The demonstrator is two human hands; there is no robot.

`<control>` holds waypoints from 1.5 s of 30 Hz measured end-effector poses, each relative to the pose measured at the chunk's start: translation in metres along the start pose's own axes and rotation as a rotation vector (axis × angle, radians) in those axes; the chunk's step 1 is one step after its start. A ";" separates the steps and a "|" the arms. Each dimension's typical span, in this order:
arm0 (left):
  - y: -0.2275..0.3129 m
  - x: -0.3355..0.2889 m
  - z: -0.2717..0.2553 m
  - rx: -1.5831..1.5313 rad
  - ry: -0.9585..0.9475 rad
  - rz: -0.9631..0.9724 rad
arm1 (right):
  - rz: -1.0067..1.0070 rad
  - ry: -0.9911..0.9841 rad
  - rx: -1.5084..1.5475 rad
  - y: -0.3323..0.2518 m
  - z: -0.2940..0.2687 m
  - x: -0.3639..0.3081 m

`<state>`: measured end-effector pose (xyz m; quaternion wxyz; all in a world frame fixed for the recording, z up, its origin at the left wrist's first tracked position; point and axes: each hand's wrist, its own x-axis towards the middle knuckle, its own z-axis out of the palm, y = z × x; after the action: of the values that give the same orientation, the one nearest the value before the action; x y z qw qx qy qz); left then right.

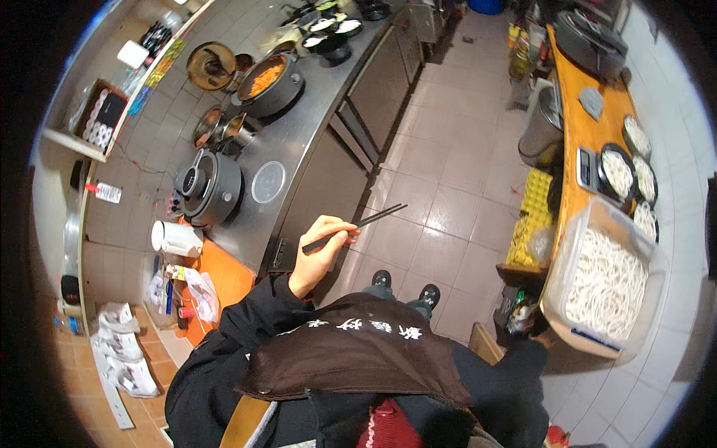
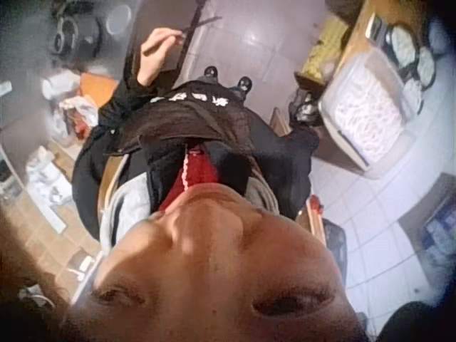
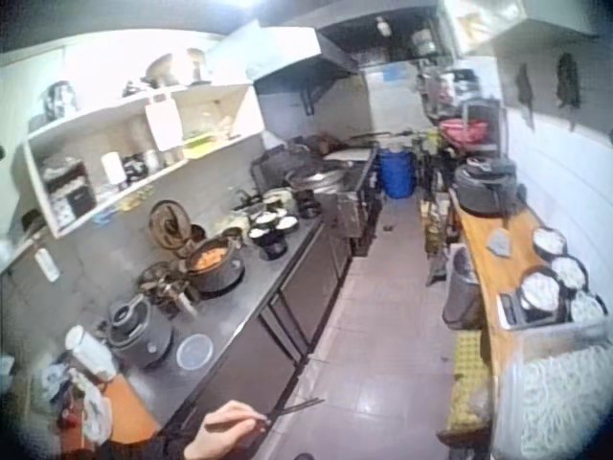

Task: The person wipes chopsticks with a tissue, then uses them to transfer a saucy noodle dish from a wok into a black bowl. They scrape the wok clean, arrange the noodles in the bowl, place the bowl on a counter, and cover it with a plastic lid.

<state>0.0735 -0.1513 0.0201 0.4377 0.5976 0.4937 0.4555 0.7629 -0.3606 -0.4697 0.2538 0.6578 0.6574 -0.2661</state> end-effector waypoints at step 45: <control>-0.149 0.404 -0.398 -0.342 1.593 -0.099 | -1.548 0.206 0.191 -1.067 -1.081 0.560</control>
<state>-0.3043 0.2969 0.0013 0.0600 -0.0032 0.6061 0.7931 -0.2894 0.7951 -0.0467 -0.1236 0.0529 0.9231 -0.3602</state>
